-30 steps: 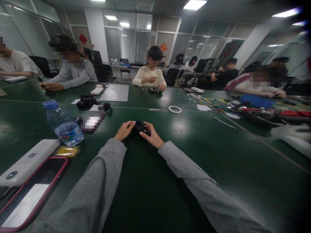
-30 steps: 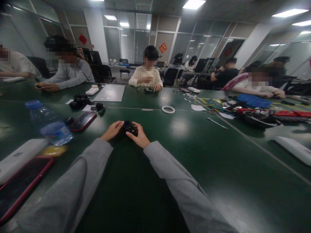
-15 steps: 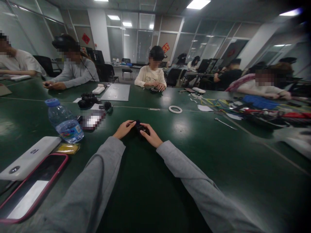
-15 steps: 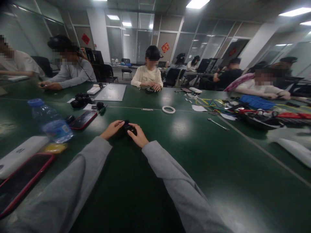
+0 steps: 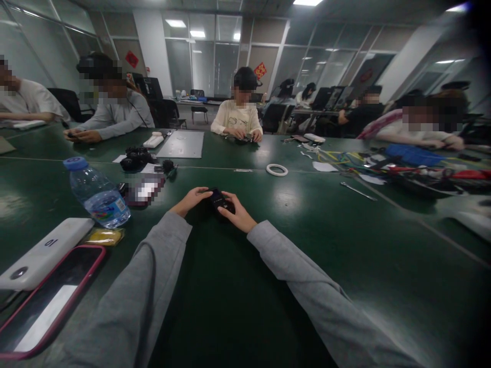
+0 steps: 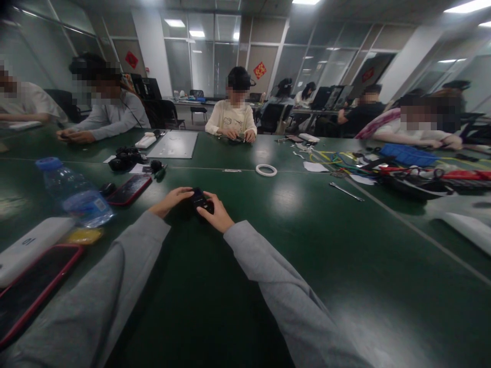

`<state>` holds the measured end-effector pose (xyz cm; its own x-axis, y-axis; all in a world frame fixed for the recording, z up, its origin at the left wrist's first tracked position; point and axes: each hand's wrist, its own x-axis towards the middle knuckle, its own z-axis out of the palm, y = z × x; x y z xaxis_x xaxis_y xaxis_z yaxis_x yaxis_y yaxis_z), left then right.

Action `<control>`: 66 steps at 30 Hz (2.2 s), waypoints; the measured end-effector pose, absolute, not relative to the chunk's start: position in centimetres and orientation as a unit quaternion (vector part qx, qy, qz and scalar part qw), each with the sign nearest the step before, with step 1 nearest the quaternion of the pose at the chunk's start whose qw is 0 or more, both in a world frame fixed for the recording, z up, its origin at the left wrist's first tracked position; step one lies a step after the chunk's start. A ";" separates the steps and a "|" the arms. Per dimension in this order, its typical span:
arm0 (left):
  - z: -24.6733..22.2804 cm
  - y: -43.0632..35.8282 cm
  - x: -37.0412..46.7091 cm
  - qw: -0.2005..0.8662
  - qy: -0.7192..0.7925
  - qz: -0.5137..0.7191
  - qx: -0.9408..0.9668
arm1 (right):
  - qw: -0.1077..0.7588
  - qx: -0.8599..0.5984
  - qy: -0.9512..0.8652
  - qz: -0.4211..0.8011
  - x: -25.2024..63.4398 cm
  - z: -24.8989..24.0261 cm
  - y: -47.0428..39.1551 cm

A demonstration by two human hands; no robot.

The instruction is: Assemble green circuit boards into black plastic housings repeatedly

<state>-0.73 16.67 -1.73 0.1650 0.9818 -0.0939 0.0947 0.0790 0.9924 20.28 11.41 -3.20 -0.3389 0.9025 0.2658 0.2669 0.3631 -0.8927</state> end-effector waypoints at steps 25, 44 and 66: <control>0.0 14.6 1.3 0.553 0.428 0.420 0.579 | 0.513 -0.364 -0.495 0.599 21.1 -3.1 13.0; -1.2 14.7 0.9 0.567 0.421 0.409 0.578 | 0.505 -0.365 -0.498 0.603 20.8 -2.7 12.8; -1.2 14.8 1.0 0.584 0.434 0.397 0.560 | 0.496 -0.406 -0.524 0.561 20.5 -3.5 13.0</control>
